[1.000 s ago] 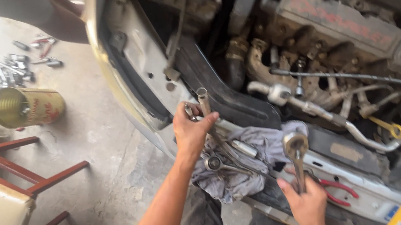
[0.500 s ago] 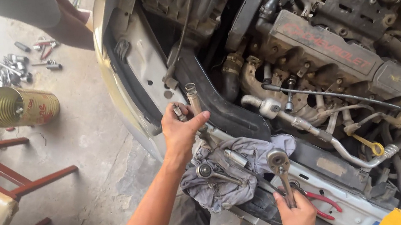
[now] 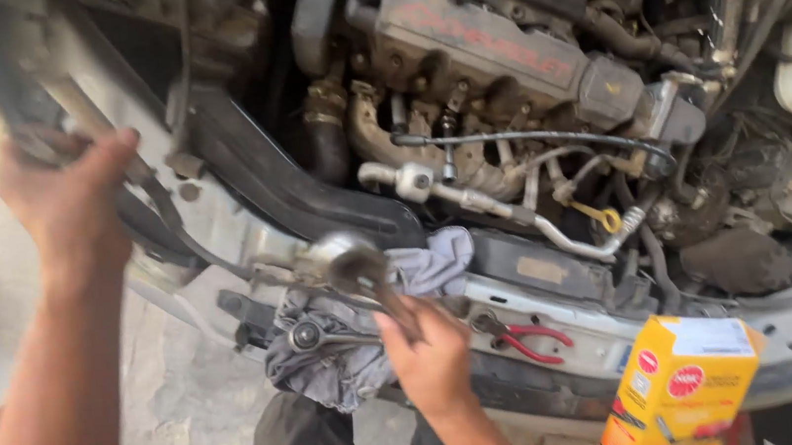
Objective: Replacing spark plugs in a car engine using a ratchet and socket set.
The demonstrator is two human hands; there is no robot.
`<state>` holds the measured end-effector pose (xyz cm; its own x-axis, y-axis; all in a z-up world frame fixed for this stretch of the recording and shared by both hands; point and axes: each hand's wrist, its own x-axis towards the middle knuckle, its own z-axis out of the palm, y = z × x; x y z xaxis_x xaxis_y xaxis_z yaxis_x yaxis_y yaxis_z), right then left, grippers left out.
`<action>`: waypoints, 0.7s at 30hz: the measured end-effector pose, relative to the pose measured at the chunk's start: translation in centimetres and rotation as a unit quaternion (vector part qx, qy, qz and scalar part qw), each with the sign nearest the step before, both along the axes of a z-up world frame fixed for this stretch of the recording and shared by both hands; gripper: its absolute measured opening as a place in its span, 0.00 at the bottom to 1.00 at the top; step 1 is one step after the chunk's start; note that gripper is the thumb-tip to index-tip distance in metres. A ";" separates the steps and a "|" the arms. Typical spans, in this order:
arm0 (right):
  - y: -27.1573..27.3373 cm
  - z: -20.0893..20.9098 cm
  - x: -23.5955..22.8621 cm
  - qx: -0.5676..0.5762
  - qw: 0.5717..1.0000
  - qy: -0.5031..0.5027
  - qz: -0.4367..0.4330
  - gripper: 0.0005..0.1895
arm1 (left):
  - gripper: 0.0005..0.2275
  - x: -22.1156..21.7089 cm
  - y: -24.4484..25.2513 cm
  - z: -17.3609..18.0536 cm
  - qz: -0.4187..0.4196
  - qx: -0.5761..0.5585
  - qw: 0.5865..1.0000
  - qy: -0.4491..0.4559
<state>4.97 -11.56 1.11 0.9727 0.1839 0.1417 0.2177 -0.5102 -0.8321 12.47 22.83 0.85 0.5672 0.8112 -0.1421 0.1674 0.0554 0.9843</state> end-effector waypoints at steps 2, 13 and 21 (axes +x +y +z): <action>2.1 -1.2 1.0 -0.032 0.999 -0.035 0.010 0.07 | 0.21 1.8 3.0 -0.8 0.004 0.087 0.995 0.048; 7.7 -5.2 2.8 -0.159 0.982 -0.044 0.094 0.16 | 0.17 7.2 6.3 -1.6 0.036 0.175 0.953 0.243; 4.8 -5.3 1.3 -0.100 0.992 -0.075 0.014 0.17 | 0.18 9.1 7.8 -1.8 0.034 0.203 0.947 0.248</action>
